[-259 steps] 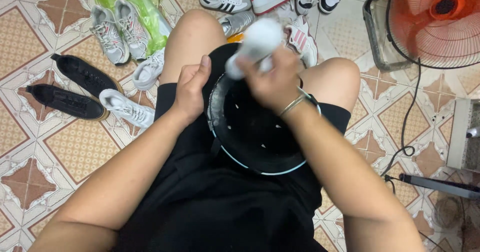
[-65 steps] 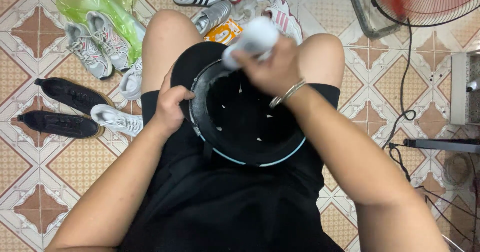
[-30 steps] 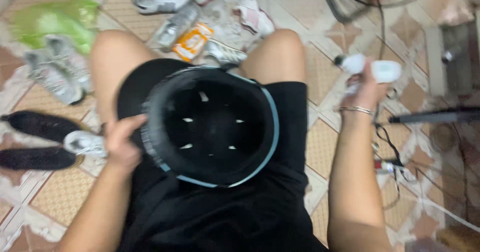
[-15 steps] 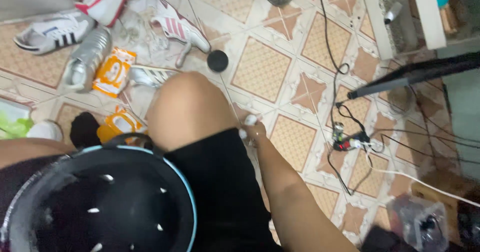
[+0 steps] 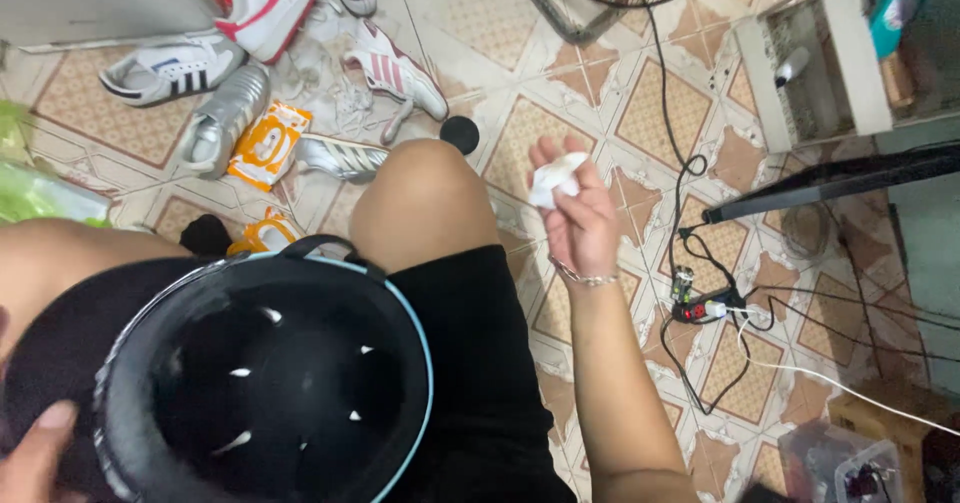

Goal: The recorder cleans the interior and exterior of a motorcycle helmet using cleaning solution and wipes.

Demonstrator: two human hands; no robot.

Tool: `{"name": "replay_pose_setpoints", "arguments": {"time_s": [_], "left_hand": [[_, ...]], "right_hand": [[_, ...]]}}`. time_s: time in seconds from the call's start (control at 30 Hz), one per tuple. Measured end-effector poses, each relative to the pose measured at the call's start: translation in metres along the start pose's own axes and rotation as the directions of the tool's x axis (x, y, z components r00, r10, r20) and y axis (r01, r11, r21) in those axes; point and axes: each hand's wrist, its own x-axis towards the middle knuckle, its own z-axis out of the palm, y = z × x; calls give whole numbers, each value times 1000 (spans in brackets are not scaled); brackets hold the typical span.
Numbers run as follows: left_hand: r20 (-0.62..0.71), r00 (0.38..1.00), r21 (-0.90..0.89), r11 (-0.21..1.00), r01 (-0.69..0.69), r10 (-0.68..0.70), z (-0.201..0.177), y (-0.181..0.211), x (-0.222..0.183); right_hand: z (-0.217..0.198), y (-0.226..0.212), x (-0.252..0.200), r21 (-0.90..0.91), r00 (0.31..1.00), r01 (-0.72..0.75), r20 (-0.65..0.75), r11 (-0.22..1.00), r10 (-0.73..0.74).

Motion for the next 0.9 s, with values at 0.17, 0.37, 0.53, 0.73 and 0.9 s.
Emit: {"name": "replay_pose_setpoints", "arguments": {"time_s": [0.17, 0.37, 0.53, 0.73, 0.9], "left_hand": [[-20, 808, 114, 804, -584, 590, 8, 49, -32], [113, 539, 190, 514, -836, 835, 39, 121, -87], [241, 635, -57, 664, -745, 734, 57, 132, -101], [296, 872, -551, 815, -177, 390, 57, 97, -72], [247, 897, -498, 842, -208, 368, 55, 87, -76]], "right_hand": [[85, -28, -46, 7, 970, 144, 196, 990, -143], [184, 15, -113, -223, 953, 60, 304, 973, 11], [231, 32, -142, -419, 900, 26, 404, 907, 161], [230, 21, -121, -631, 935, 196, 350, 750, 50], [210, 31, -105, -499, 935, 70, 335, 864, 118]]}}
